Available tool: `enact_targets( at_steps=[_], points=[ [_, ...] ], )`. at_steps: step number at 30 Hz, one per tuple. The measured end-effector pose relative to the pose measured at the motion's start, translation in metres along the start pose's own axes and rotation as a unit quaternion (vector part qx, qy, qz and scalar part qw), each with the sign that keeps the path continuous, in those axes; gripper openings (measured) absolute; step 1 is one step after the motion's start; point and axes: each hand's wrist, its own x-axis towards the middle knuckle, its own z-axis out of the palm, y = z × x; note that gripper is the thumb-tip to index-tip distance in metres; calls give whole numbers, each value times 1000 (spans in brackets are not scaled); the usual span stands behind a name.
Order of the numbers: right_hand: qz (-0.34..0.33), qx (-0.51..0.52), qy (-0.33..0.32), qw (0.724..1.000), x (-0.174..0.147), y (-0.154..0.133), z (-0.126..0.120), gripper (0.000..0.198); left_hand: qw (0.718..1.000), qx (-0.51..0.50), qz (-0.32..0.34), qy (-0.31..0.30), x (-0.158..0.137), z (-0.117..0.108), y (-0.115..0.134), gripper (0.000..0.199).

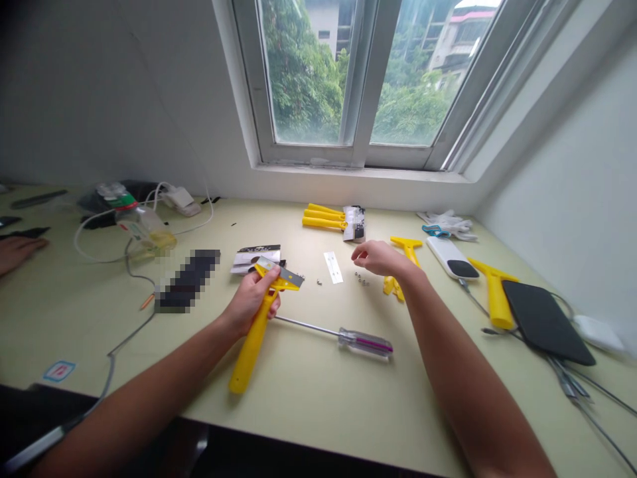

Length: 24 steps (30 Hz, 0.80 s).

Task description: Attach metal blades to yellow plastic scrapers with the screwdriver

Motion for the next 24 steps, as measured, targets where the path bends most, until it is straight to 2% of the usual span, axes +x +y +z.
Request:
enact_targets(
  at_steps=[4, 10, 17, 24],
  points=[
    [7, -16, -25, 1000, -1, 11, 2, 22, 1000, 1, -5, -7, 1, -2, -3, 46],
    [6, -41, -27, 999, -1, 1, 12, 18, 1000, 3, -11, -16, 1, -2, -4, 44],
    [18, -74, -26, 997, 6, 4, 22, 14, 1000, -5, -18, -21, 0, -1, -4, 43],
    [-22, -88, -11, 996, 7, -3, 22, 14, 999, 0, -14, -32, 1, -1, -8, 43]
  ],
)
